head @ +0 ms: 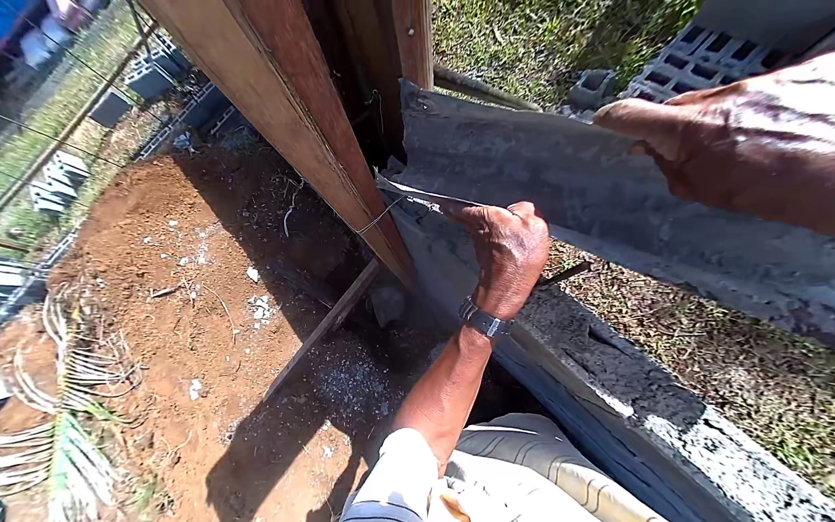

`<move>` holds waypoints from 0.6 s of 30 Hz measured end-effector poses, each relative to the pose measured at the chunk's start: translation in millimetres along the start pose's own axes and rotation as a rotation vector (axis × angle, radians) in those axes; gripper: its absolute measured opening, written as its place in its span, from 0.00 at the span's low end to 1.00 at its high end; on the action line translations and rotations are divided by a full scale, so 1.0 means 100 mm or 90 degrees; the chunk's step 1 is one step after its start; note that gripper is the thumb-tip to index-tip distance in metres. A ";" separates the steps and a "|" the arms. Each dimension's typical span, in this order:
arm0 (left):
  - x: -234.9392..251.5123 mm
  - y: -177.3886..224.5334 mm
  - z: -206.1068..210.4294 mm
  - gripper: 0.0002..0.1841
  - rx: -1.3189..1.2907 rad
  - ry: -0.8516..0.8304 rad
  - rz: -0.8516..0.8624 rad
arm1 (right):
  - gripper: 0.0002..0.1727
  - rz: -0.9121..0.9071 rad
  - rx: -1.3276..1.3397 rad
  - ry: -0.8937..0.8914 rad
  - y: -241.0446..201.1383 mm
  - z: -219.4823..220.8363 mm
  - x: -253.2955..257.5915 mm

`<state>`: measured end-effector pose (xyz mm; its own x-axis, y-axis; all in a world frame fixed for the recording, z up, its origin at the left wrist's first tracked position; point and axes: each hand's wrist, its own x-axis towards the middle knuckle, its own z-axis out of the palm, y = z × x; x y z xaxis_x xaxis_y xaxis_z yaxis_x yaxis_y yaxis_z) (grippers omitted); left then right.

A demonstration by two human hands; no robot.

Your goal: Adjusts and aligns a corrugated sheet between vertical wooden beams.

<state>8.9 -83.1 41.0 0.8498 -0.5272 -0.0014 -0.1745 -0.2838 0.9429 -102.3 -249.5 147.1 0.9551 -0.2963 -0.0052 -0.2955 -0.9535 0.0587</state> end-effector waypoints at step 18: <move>0.09 0.04 -0.20 0.37 0.032 -0.029 -0.042 | 0.16 0.037 0.023 -0.023 -0.05 -0.29 0.11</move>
<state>26.0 -73.0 51.1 0.8366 -0.5422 -0.0787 -0.1454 -0.3582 0.9222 -90.0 -246.0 175.4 0.9350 -0.3526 -0.0387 -0.3519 -0.9357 0.0241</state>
